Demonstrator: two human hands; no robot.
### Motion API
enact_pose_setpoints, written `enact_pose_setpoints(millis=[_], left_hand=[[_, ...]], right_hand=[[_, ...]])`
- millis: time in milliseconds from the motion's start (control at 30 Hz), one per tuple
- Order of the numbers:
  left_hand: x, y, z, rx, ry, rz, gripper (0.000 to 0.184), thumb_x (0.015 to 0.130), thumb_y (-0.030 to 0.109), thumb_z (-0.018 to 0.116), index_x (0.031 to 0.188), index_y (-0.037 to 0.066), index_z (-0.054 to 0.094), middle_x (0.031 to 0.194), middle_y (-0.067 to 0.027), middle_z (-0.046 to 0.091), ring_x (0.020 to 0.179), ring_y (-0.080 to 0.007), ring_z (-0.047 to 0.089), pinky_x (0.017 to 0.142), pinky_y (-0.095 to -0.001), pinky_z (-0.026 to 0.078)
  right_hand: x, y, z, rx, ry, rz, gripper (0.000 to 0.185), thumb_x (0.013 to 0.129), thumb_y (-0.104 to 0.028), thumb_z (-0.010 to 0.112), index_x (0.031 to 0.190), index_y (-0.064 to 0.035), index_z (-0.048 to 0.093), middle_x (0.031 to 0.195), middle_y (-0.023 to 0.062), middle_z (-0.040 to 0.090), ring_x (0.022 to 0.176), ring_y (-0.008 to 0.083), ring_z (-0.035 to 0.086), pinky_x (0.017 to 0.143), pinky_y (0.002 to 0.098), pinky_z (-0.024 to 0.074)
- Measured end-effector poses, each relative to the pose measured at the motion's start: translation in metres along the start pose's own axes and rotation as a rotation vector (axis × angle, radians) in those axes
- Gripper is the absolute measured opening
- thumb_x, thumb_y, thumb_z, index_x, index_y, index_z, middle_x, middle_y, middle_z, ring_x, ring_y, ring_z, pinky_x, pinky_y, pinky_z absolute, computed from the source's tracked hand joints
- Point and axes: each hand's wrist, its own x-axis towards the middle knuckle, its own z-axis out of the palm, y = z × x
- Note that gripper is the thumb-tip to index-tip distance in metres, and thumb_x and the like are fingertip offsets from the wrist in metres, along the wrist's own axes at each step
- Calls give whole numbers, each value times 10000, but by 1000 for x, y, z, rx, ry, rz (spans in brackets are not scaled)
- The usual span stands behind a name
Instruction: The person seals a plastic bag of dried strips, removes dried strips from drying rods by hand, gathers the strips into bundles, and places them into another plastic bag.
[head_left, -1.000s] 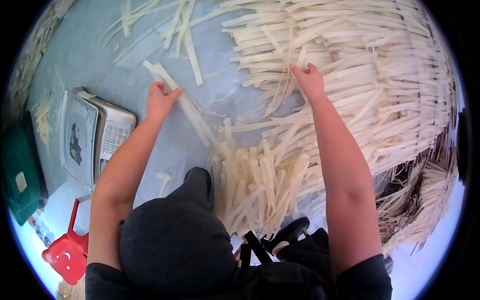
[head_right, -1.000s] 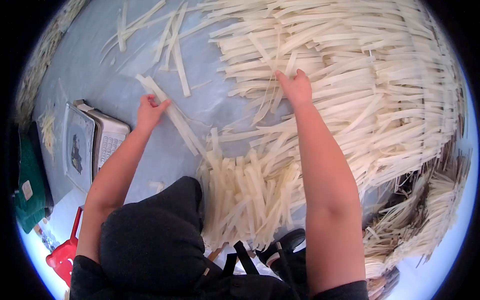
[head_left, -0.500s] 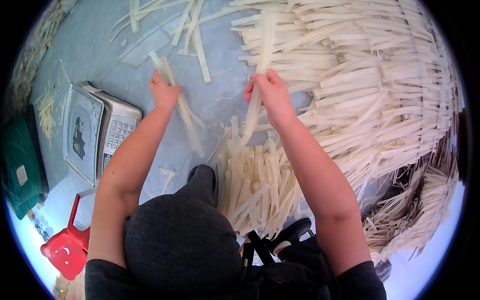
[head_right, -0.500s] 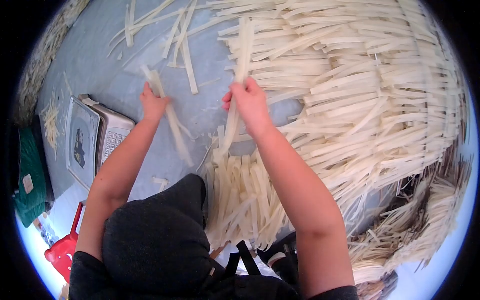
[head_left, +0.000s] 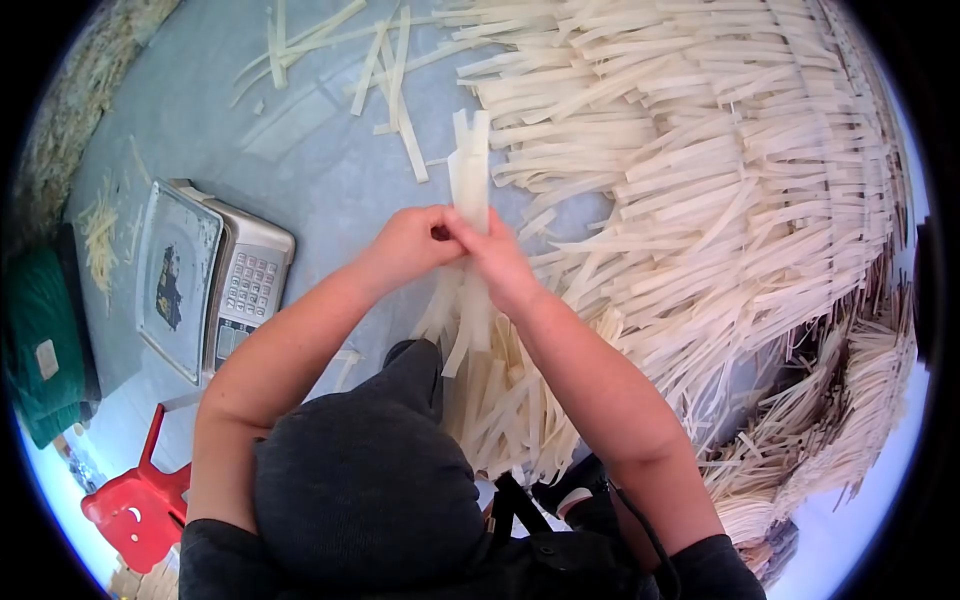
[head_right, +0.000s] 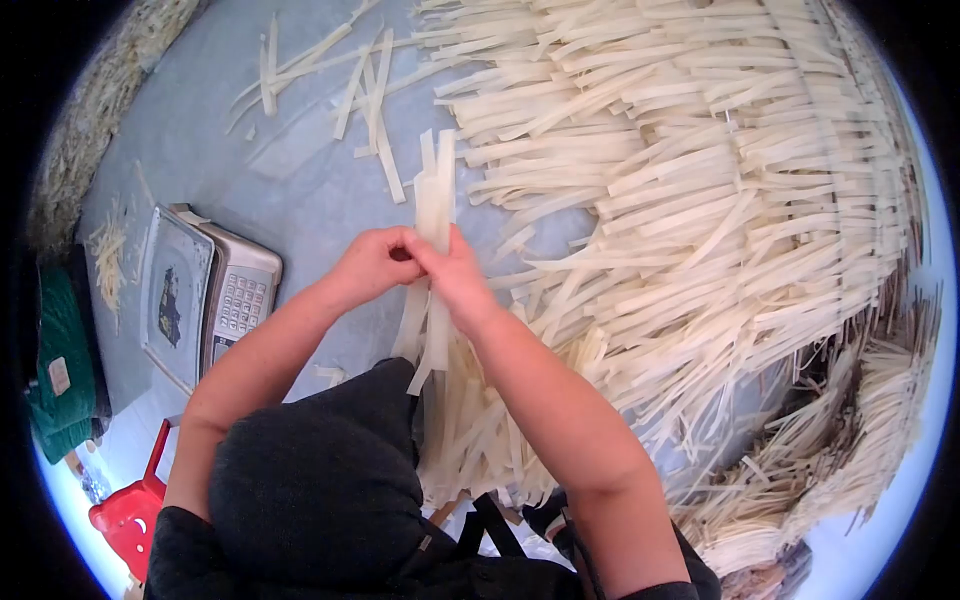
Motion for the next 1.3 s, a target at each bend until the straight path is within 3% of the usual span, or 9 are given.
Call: enact_pose_setpoints(millis=[167, 233, 400, 733, 800, 933, 1000, 1233, 1300], left_hand=[[41, 10, -39, 173, 104, -55, 280, 825, 35, 652, 1105, 56, 658, 969, -56, 692, 858, -152, 649, 795, -297, 512], [78, -18, -69, 710, 380, 370, 509, 780, -61, 576, 1239, 156, 605, 1280, -93, 579, 1132, -250, 578, 935, -367, 484], [141, -30, -100, 1202, 367, 7, 747, 808, -86, 474, 1412, 350, 416, 1555, -68, 227, 1398, -332, 294, 1064, -419, 413], [87, -33, -60, 1417, 142, -149, 196, 855, 94, 541, 1028, 78, 632, 1186, -94, 528, 1119, -266, 523, 880, -425, 488], [66, -41, -55, 1549, 132, 203, 203, 839, 114, 577, 1036, 104, 625, 1048, -78, 551, 1033, -261, 555, 801, -391, 496], [45, -44, -47, 1475, 100, 281, 151, 833, 155, 612, 974, 102, 618, 1017, -69, 562, 1014, -251, 557, 784, -376, 480], [39, -37, -37, 1118, 407, 527, 138, 852, 198, 633, 932, 90, 605, 954, -75, 605, 939, -269, 590, 738, -393, 488], [23, 55, -29, 591, 492, 471, 203, 922, 255, 582, 989, 64, 591, 794, -114, 630, 728, -304, 613, 666, -414, 488], [23, 74, -44, 212, 588, 472, 288, 957, 296, 580, 1148, 84, 622, 829, -5, 634, 769, -138, 619, 659, -317, 484]], right_hand=[[-6, -22, -36, 229, 104, 49, 253, 931, -271, 619, 1047, -55, 555, 864, 75, 636, 784, 196, 643, 714, 338, 526], [-11, -33, -47, 241, 159, 60, 210, 931, -259, 624, 999, -71, 558, 819, 65, 629, 756, 203, 645, 695, 339, 525], [-25, -39, -60, 233, 81, 48, 184, 936, -241, 607, 983, -69, 560, 772, 58, 619, 707, 174, 618, 683, 323, 520], [-18, -43, -64, 172, 110, 44, 214, 918, -241, 630, 977, -48, 558, 775, 59, 621, 712, 166, 616, 683, 312, 515], [-17, -47, -60, 172, 126, 73, 227, 912, -251, 639, 967, -47, 558, 781, 62, 622, 715, 167, 617, 686, 312, 514], [-21, -46, -55, 154, 114, 100, 228, 910, -243, 641, 993, -45, 565, 787, 65, 624, 720, 170, 618, 690, 313, 513], [-24, -38, -53, 169, 107, 105, 226, 902, -212, 646, 1017, -34, 567, 790, 60, 627, 727, 170, 617, 690, 314, 511], [-22, -25, -36, 243, 91, 37, 268, 883, -125, 642, 1105, 8, 576, 811, 73, 623, 732, 164, 616, 686, 309, 509], [-14, -28, -38, 177, 106, 15, 303, 884, -113, 638, 1155, 3, 572, 818, 82, 618, 727, 164, 612, 678, 306, 509]])
